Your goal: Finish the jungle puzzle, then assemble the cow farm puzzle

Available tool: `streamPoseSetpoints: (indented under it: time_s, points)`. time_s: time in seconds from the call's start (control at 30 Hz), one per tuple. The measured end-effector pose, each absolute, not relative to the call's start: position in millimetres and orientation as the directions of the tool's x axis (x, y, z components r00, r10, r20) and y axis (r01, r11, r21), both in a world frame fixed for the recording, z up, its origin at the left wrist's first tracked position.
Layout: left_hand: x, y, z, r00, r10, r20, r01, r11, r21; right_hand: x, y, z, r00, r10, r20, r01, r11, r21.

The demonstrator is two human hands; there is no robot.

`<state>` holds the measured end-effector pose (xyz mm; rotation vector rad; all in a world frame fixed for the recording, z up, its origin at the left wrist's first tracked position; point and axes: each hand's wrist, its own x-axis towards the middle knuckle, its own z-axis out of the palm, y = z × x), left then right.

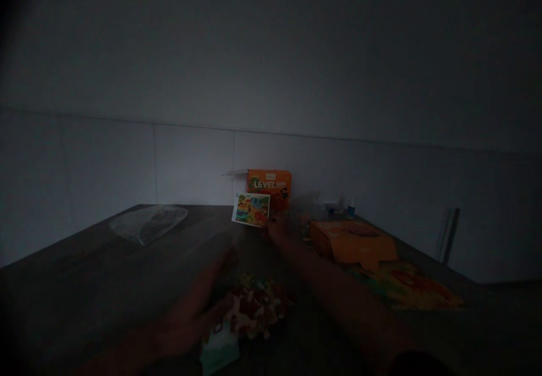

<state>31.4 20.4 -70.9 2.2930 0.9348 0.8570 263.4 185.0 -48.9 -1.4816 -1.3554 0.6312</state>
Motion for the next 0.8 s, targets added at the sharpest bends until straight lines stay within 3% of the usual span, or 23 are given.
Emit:
streamPoseSetpoints:
  time_s: [0.1,0.17,0.2,0.27,0.3,0.37,0.5,0.63,0.73,0.8]
  points:
    - [29.1,23.5,-66.0,0.350,0.880,0.322,0.201,-0.406,0.892,285.3,129.5,-47.2,0.167,0.887,0.430,0.498,0.301,-0.813]
    - [29.3,22.4,-55.3,0.257,0.934,0.247,-0.030,-0.248,0.968,305.0,88.3,-46.9,0.105,0.845,0.524,0.555,0.387,-0.736]
    - [29.4,21.0,-48.7,0.250,0.945,0.212,-0.165,-0.174,0.971,313.5,70.4,-46.9,0.068,0.812,0.580,0.593,0.434,-0.678]
    - [28.1,16.8,-35.7,0.311,0.942,0.126,-0.387,0.004,0.922,324.6,44.8,-47.3,-0.204,0.630,0.750,0.683,0.640,-0.352]
    - [26.7,14.4,-30.1,0.342,0.935,0.089,-0.458,0.084,0.885,326.6,37.7,-47.5,-0.309,0.561,0.768,0.656,0.711,-0.255]
    - [22.2,9.6,-21.6,0.421,0.905,0.057,-0.525,0.192,0.829,325.2,32.5,-47.3,-0.410,0.477,0.777,0.592,0.788,-0.170]
    - [12.1,5.0,-15.8,0.451,0.891,0.052,-0.421,0.161,0.893,318.2,34.6,-41.8,-0.491,0.414,0.767,0.526,0.842,-0.118]
    - [9.1,5.8,-18.7,0.487,0.872,0.041,-0.322,0.136,0.937,319.5,28.2,-30.9,-0.409,0.495,0.766,0.646,0.751,-0.140]
    - [10.3,7.3,-22.7,0.598,0.794,0.108,-0.358,0.145,0.922,317.8,22.7,-22.4,-0.299,0.612,0.733,0.711,0.654,-0.256]
    - [11.0,8.2,-25.1,0.641,0.744,0.189,-0.398,0.111,0.910,314.3,21.5,-19.1,-0.184,0.721,0.668,0.692,0.578,-0.433]
